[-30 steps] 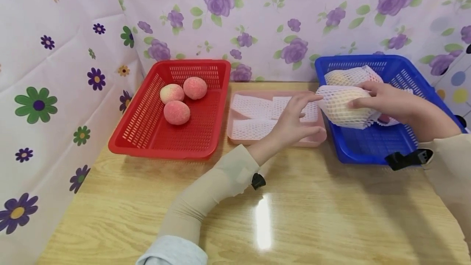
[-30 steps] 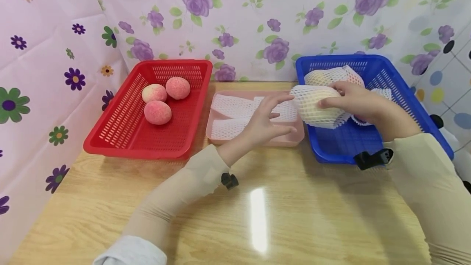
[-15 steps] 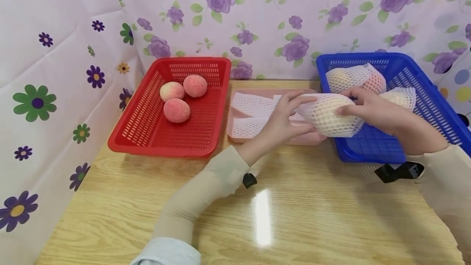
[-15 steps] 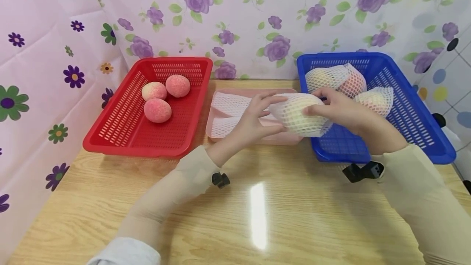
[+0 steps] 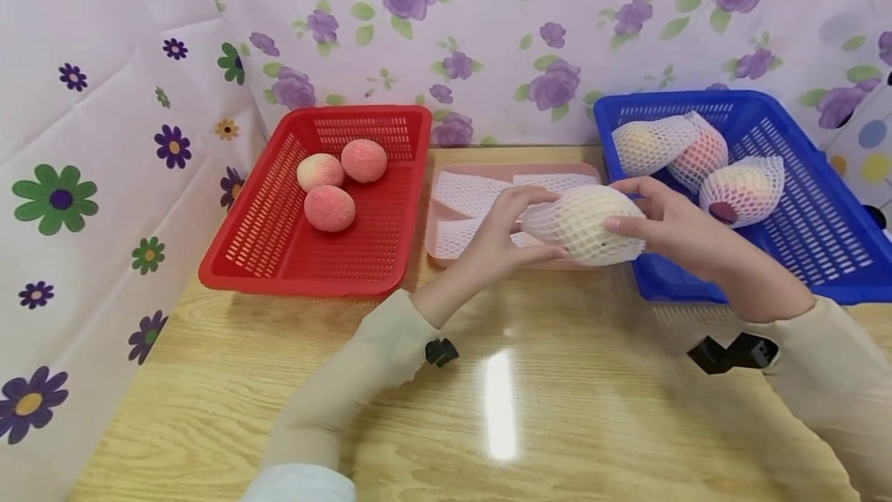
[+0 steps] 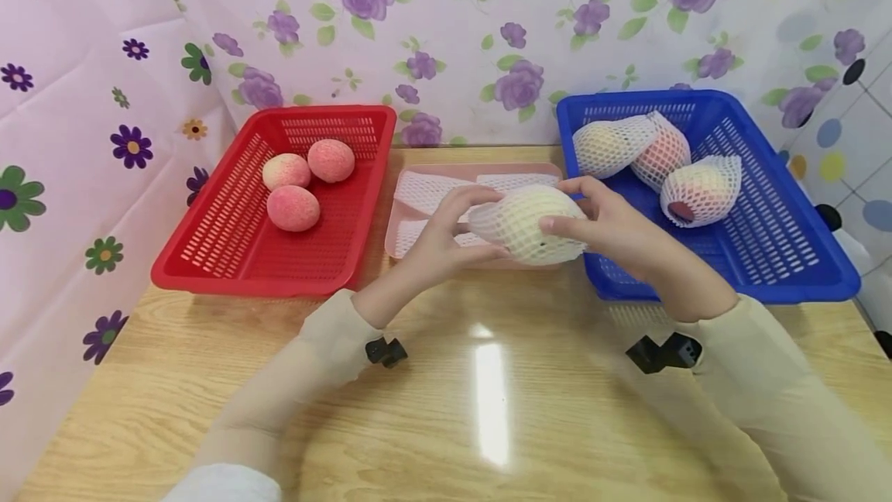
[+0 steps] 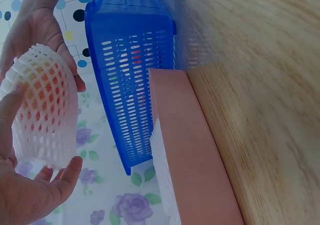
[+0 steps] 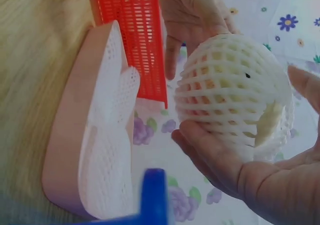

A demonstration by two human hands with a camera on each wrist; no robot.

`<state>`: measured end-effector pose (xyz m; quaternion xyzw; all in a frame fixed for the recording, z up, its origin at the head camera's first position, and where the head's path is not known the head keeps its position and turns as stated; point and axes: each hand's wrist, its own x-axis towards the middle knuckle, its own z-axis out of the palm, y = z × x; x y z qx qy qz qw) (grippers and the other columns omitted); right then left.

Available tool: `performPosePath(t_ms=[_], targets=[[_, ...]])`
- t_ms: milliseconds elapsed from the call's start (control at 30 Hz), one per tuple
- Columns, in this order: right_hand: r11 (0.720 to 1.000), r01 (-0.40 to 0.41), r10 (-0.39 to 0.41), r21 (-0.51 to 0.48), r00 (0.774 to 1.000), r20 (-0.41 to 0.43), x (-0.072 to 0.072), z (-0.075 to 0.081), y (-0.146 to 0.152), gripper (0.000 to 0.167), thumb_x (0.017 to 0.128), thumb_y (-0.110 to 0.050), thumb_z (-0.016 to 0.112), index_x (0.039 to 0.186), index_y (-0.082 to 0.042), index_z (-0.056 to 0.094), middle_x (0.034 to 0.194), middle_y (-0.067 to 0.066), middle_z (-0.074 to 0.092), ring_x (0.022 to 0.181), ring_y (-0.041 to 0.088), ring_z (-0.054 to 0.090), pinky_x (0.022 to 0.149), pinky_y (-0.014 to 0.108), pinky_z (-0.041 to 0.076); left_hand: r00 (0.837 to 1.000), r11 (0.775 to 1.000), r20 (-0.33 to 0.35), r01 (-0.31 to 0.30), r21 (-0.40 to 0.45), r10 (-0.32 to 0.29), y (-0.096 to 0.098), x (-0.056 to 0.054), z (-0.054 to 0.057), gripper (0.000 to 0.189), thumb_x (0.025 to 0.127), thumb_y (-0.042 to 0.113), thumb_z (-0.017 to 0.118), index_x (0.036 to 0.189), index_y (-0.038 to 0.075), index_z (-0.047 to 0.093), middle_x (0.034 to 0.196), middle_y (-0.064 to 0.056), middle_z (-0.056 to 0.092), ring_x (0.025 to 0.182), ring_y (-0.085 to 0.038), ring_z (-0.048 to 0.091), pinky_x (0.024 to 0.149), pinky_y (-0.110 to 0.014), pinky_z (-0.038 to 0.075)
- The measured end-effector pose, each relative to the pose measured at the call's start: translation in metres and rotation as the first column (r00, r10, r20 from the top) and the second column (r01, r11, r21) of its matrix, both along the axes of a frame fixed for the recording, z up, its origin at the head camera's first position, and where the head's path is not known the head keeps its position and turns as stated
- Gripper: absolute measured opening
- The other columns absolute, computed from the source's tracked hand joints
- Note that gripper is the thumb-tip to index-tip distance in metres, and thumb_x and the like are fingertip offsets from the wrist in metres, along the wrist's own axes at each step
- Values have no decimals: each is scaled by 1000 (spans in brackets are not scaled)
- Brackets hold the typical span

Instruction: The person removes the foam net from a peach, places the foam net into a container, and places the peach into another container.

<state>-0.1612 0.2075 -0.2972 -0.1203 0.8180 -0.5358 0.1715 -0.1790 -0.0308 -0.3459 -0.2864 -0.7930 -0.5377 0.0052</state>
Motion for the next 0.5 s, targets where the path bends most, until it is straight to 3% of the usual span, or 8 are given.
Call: performPosePath(t_ms=[100, 200, 400, 500], targets=[[997, -18, 14, -69, 998, -59, 6, -7, -4, 59, 92, -6, 59, 140, 3, 26, 107, -4, 58, 92, 5, 61, 75, 21, 53, 1000, 1000, 15, -17, -2, 17, -4, 4, 0, 63, 71, 13, 83, 127, 10, 54, 134, -9, 44, 123, -19, 42, 91, -32, 52], [990, -11, -1, -139, 996, -86, 14, -15, -11, 66, 86, 2, 65, 140, 3, 27, 114, -4, 55, 96, 5, 58, 77, 19, 52, 999, 999, 27, -38, -6, 38, -7, 10, 0, 62, 71, 14, 83, 126, 10, 56, 134, -9, 45, 123, -19, 42, 90, -32, 52], [981, 54, -65, -186, 997, -52, 27, -31, -24, 72, 85, -1, 67, 143, 0, 24, 125, 7, 46, 99, 5, 56, 80, 17, 50, 996, 997, 54, -72, -9, 73, -13, 19, -2, 62, 69, 14, 85, 124, 11, 58, 131, -9, 47, 122, -20, 43, 90, -34, 52], [977, 83, -93, -198, 995, -39, 29, -38, -28, 69, 86, -2, 65, 142, 0, 25, 123, 8, 46, 98, 5, 56, 80, 17, 51, 989, 994, 105, -104, 17, 102, -13, 22, -4, 71, 67, 12, 86, 129, 7, 51, 133, -10, 46, 121, -22, 45, 93, -35, 51]])
